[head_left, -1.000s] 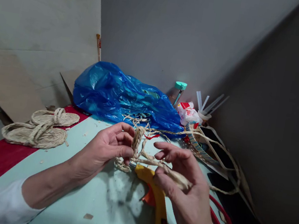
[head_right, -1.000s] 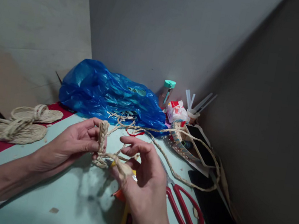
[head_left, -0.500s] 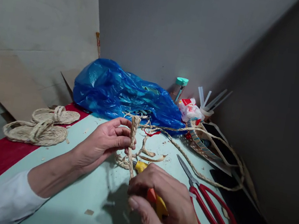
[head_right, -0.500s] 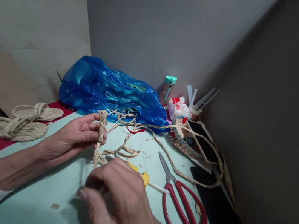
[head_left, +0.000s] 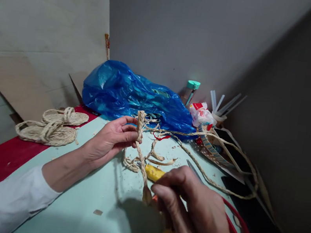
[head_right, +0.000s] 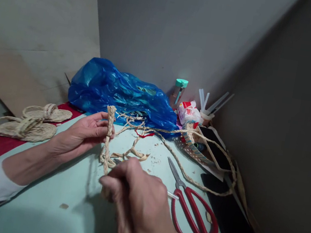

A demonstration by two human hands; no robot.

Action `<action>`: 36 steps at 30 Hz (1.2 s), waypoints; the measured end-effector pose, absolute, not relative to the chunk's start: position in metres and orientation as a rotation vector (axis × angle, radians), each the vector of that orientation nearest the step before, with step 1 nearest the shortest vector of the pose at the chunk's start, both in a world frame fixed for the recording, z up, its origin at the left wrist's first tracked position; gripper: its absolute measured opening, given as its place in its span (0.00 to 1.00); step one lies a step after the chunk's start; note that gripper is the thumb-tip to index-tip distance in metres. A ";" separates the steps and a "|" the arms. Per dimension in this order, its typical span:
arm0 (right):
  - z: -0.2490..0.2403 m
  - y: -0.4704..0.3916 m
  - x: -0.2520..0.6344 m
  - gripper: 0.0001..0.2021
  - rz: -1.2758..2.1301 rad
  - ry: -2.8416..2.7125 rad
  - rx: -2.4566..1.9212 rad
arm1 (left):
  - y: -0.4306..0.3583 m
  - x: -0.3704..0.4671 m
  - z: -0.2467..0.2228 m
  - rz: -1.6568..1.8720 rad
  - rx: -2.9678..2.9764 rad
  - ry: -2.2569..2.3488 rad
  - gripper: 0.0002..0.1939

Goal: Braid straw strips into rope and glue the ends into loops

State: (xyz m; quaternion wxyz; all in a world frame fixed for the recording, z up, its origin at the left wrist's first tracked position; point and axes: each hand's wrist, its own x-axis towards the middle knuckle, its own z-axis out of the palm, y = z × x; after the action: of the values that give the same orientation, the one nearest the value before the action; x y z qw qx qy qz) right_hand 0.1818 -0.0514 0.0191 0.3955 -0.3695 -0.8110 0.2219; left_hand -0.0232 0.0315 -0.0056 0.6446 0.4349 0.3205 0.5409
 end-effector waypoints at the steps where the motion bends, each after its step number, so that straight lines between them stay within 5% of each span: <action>1: 0.016 -0.051 0.185 0.09 0.531 -2.035 -0.973 | 0.031 -0.023 -0.005 1.224 0.991 0.722 0.18; 13: -0.006 -0.058 0.201 0.17 0.188 -2.157 -1.108 | 0.032 -0.024 -0.005 1.240 0.958 0.689 0.20; 20: -0.011 -0.076 0.225 0.09 0.275 -2.176 -1.296 | 0.032 -0.028 -0.001 1.266 0.943 0.651 0.18; 28: -0.006 -0.064 0.197 0.19 0.192 -2.238 -1.996 | 0.034 -0.029 0.002 1.262 0.931 0.642 0.20; 36: -0.025 -0.069 0.181 0.18 0.126 -2.196 -2.032 | 0.033 -0.032 0.007 1.237 0.915 0.621 0.19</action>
State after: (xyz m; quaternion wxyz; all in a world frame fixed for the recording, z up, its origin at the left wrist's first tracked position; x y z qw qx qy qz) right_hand 0.1814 -0.0691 -0.0245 0.0735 -0.6768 -0.7313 0.0419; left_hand -0.0316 0.0334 0.0066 0.6749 0.4069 0.2762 0.5501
